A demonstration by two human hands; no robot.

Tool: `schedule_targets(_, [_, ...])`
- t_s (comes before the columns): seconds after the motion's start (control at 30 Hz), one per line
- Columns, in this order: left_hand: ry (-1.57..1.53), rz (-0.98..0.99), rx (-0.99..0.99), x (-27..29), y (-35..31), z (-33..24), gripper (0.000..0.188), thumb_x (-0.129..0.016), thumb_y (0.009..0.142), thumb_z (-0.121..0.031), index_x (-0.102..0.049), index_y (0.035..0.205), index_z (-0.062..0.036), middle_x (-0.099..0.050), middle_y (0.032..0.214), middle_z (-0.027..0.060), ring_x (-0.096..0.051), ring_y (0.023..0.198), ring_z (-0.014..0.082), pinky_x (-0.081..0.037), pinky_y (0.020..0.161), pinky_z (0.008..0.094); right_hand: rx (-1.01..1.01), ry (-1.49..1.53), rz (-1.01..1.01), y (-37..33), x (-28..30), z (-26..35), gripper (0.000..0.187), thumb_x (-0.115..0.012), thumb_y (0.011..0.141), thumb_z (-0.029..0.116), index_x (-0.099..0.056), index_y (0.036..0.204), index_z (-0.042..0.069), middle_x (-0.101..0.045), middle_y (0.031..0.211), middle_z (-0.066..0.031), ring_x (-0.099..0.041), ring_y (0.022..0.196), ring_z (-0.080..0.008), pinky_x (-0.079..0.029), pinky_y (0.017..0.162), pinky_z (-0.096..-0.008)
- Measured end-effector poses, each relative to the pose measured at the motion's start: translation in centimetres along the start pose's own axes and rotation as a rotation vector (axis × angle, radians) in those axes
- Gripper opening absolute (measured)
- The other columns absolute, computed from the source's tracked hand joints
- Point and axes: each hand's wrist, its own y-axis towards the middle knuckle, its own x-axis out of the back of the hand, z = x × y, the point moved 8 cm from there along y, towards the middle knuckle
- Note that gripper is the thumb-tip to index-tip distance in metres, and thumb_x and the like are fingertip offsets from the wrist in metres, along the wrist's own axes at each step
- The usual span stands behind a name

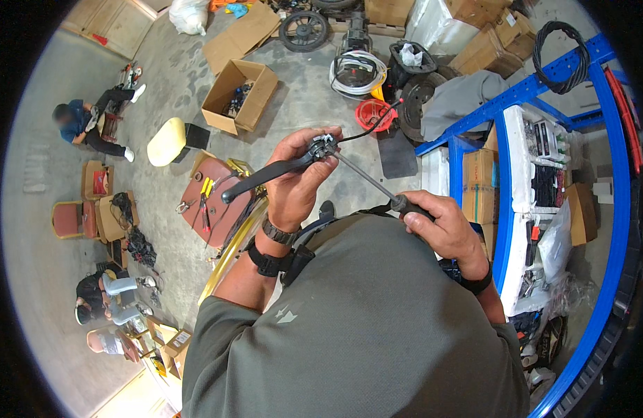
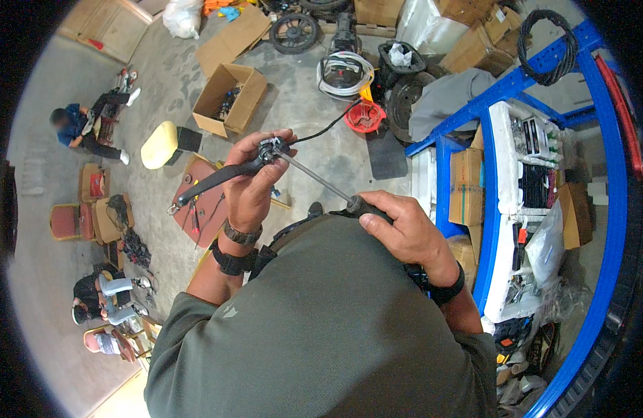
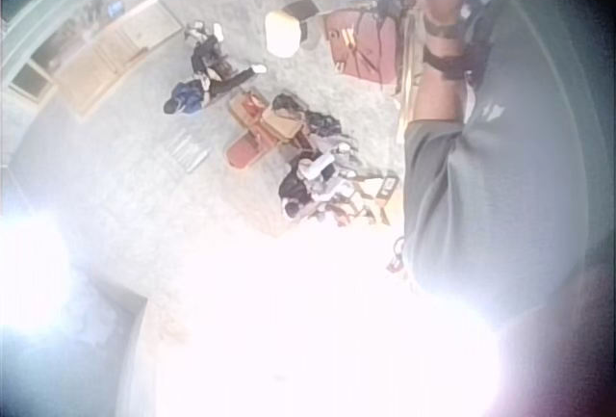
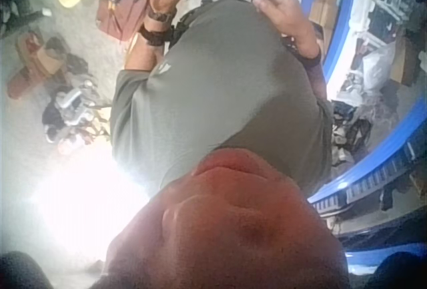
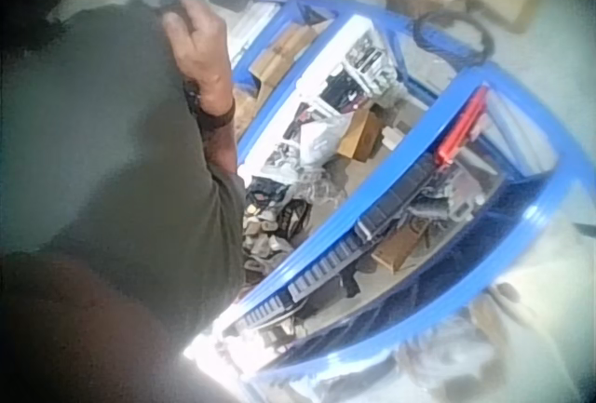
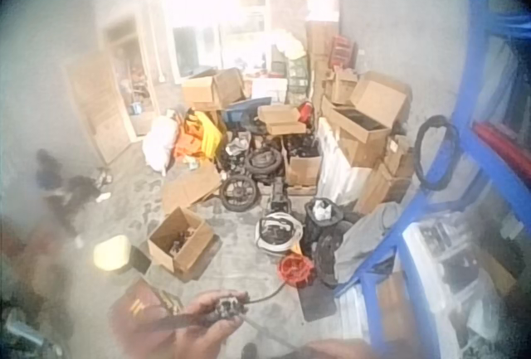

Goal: Assembling or repairing a motorcycle brake or clutch lever assembly with screws and tools.

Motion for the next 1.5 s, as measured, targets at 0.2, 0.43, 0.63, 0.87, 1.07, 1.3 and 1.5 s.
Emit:
schedule_targets(0.2, [0.027,0.004,-0.020,-0.2,0.0,-0.1,0.035,-0.063,0.085,0.005,-0.053,0.118,0.0001,-0.062,0.120,0.0174,-0.060,0.109,0.0203,-0.048,0.096,0.0338,-0.235,0.271,0.090,-0.4,-0.8,-1.4,0.033,-0.056,0.093,0.017,-0.058,0.119,-0.003,-0.064,0.087,-0.0050,-0.058,0.071,-0.0087,-0.049,0.064,-0.0249])
schedule_targets(0.43, [0.031,0.044,0.015,-0.4,0.2,0.4,0.039,-0.061,0.084,0.005,-0.050,0.121,-0.0023,-0.060,0.122,0.0190,-0.059,0.116,0.0302,-0.052,0.095,0.0434,-0.421,0.577,0.219,-0.4,-1.8,-3.3,0.032,-0.052,0.096,0.021,-0.058,0.120,0.000,-0.065,0.088,-0.0050,-0.060,0.069,-0.0084,-0.048,0.057,-0.0213])
schedule_targets(0.63, [-0.082,0.060,0.028,-0.8,0.1,0.7,0.039,-0.065,0.084,0.002,-0.052,0.120,-0.0011,-0.061,0.121,0.0199,-0.061,0.112,0.0321,-0.053,0.093,0.0448,-0.437,0.666,0.234,-0.5,-2.0,-3.6,0.030,-0.052,0.096,0.020,-0.059,0.117,-0.001,-0.066,0.087,-0.0064,-0.062,0.065,-0.0097,-0.049,0.053,-0.0216])
schedule_targets(0.87, [-0.135,0.085,0.077,-0.6,0.1,1.4,0.042,-0.069,0.083,-0.002,-0.051,0.120,-0.0007,-0.062,0.120,0.0207,-0.062,0.110,0.0349,-0.055,0.089,0.0456,-0.417,0.690,0.240,-0.3,-2.0,-3.7,0.031,-0.052,0.095,0.021,-0.059,0.115,-0.002,-0.066,0.085,-0.0067,-0.062,0.064,-0.0100,-0.049,0.052,-0.0213])
schedule_targets(1.07, [-0.228,0.075,0.168,-0.7,0.1,1.3,0.043,-0.068,0.082,0.004,-0.051,0.121,0.0005,-0.063,0.117,0.0200,-0.064,0.106,0.0298,-0.054,0.090,0.0391,-0.424,0.642,0.232,-0.2,-1.8,-3.5,0.030,-0.053,0.095,0.022,-0.060,0.112,-0.001,-0.065,0.085,-0.0058,-0.062,0.064,-0.0094,-0.049,0.052,-0.0211])
schedule_targets(1.3, [-0.254,0.058,0.220,-0.4,-0.1,1.4,0.043,-0.069,0.081,0.000,-0.052,0.121,-0.0001,-0.063,0.117,0.0218,-0.065,0.105,0.0328,-0.056,0.087,0.0413,-0.425,0.634,0.226,-0.2,-1.7,-3.5,0.031,-0.053,0.095,0.022,-0.061,0.115,-0.001,-0.065,0.084,-0.0048,-0.062,0.065,-0.0088,-0.048,0.053,-0.0212])
schedule_targets(1.5, [-0.122,0.021,0.106,0.0,0.1,1.0,0.042,-0.069,0.081,0.000,-0.054,0.120,0.0002,-0.064,0.116,0.0226,-0.065,0.105,0.0346,-0.053,0.090,0.0432,-0.421,0.559,0.118,-0.4,-1.4,-4.0,0.031,-0.057,0.093,0.017,-0.060,0.118,-0.001,-0.066,0.086,-0.0045,-0.060,0.067,-0.0073,-0.048,0.055,-0.0205])
